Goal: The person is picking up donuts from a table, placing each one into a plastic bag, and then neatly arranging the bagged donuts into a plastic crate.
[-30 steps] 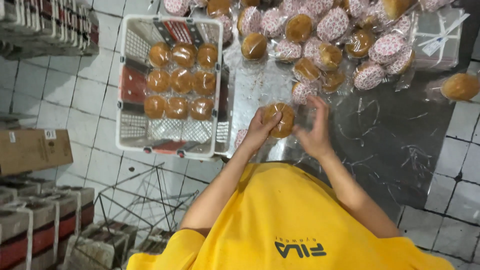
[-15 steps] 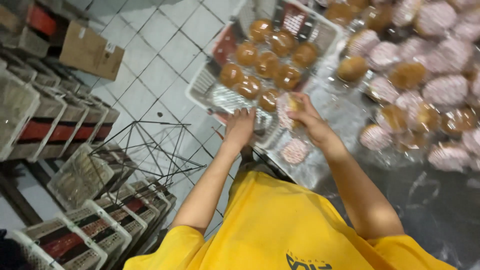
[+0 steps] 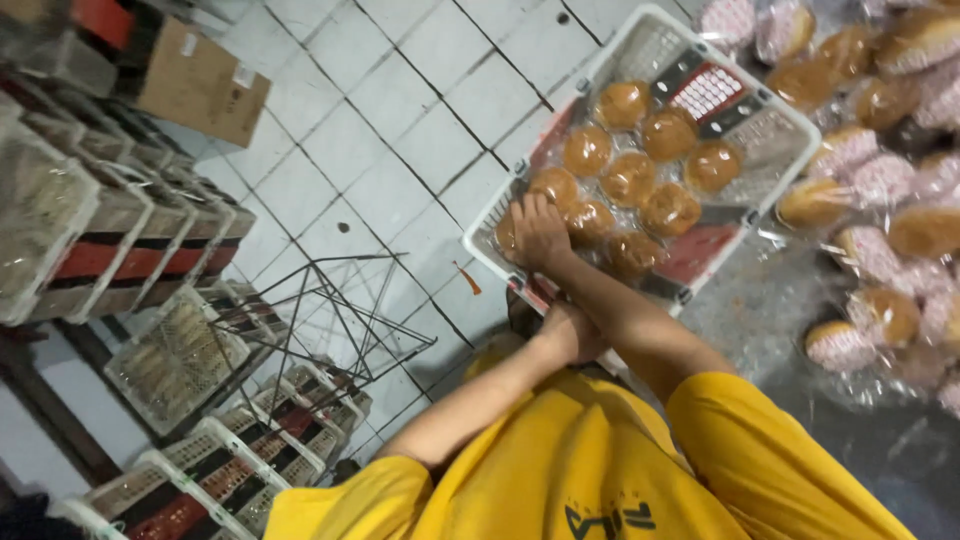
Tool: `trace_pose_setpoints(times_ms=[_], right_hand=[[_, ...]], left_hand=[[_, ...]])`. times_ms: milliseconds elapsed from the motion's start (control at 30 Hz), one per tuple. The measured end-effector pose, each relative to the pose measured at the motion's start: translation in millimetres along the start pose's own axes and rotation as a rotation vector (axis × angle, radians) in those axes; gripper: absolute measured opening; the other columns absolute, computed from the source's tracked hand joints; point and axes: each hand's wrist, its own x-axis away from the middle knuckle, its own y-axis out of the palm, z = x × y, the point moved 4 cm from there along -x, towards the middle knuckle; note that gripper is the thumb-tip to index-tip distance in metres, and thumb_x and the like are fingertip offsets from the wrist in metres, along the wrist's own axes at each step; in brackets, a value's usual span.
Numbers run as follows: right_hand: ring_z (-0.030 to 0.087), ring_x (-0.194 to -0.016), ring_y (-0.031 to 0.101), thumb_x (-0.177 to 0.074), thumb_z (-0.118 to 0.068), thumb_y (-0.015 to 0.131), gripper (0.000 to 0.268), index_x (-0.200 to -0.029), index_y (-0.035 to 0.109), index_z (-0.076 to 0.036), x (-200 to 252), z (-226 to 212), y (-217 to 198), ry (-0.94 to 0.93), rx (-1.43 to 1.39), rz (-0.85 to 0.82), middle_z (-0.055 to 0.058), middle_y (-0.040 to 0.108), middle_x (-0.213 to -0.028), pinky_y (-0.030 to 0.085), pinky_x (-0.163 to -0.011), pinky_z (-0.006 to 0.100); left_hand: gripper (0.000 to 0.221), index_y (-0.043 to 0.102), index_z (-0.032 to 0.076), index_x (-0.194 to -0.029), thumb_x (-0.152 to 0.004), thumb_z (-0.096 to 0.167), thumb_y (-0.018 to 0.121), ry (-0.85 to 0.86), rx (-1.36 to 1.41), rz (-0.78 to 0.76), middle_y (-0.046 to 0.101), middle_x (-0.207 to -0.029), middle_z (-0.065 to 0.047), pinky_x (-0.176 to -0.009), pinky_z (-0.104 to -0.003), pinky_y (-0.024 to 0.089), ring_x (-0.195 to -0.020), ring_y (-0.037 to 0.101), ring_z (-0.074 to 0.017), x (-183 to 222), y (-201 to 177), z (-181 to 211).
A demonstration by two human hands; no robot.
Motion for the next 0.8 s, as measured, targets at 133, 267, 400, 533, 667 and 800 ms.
trace_pose_setpoints(times_ms=[133,267,400,533,667,800], right_hand=[[0.047,-0.125,0.048,-0.079,-0.058,0.076,0.091,-0.141,0.043,0.000,18,28,-81,-0.080,-0.489,-0.234,0.027,0.048,-0.132,0.040,-0.105,0.051],[0.041,-0.110,0.066,-0.091,-0.017,0.072,0.048,-0.136,0.062,-0.005,111,127,-128,0.228,-0.870,0.139,0.019,0.070,-0.108,0.049,-0.100,0.046],[0.029,-0.080,0.063,-0.080,-0.008,0.070,0.022,-0.100,0.066,-0.016,263,186,-92,0.782,-0.354,0.556,0.004,0.060,-0.085,0.051,-0.076,0.043],[0.041,-0.133,0.051,-0.063,-0.039,0.088,0.098,-0.148,0.043,-0.026,340,150,-47,0.942,-0.457,-0.259,0.018,0.052,-0.139,0.048,-0.102,0.052],[0.045,-0.129,0.053,-0.071,-0.043,0.078,0.088,-0.151,0.048,-0.022,384,141,14,0.883,-0.513,-0.049,0.021,0.052,-0.139,0.048,-0.099,0.055],[0.041,-0.128,0.056,-0.072,-0.002,0.083,0.090,-0.151,0.040,-0.009,401,167,-12,1.191,-1.365,0.581,0.026,0.055,-0.136,0.044,-0.111,0.050]], left_hand=[[0.054,0.077,0.011,-0.110,-0.097,0.046,0.038,0.074,0.013,0.040,0.075,-0.117,-0.012,-0.096,-0.051,0.048,-0.119,0.065,-0.0335,18,-35,7],[0.049,0.080,0.007,-0.097,-0.089,0.050,0.058,0.130,0.137,0.039,0.078,-0.095,-0.019,-0.086,-0.054,0.057,-0.105,0.073,-0.0385,-15,-4,-15],[0.046,0.066,0.015,-0.133,-0.091,0.033,0.060,0.289,0.259,0.121,0.068,-0.130,-0.015,-0.111,-0.054,0.043,-0.127,0.060,-0.0391,5,-28,0],[0.024,0.069,0.013,-0.117,-0.094,0.017,0.060,0.411,0.612,0.494,0.067,-0.105,-0.011,-0.090,-0.047,0.055,-0.104,0.066,-0.0358,8,-54,34],[0.019,0.069,0.008,-0.112,-0.098,0.009,0.057,0.467,0.852,0.449,0.065,-0.098,-0.010,-0.084,-0.039,0.059,-0.099,0.067,-0.0295,13,-71,89],[0.052,0.053,0.003,-0.133,-0.087,0.012,0.075,0.439,1.135,0.334,0.063,-0.113,-0.016,-0.085,-0.036,0.056,-0.100,0.060,-0.0222,-3,-65,133]])
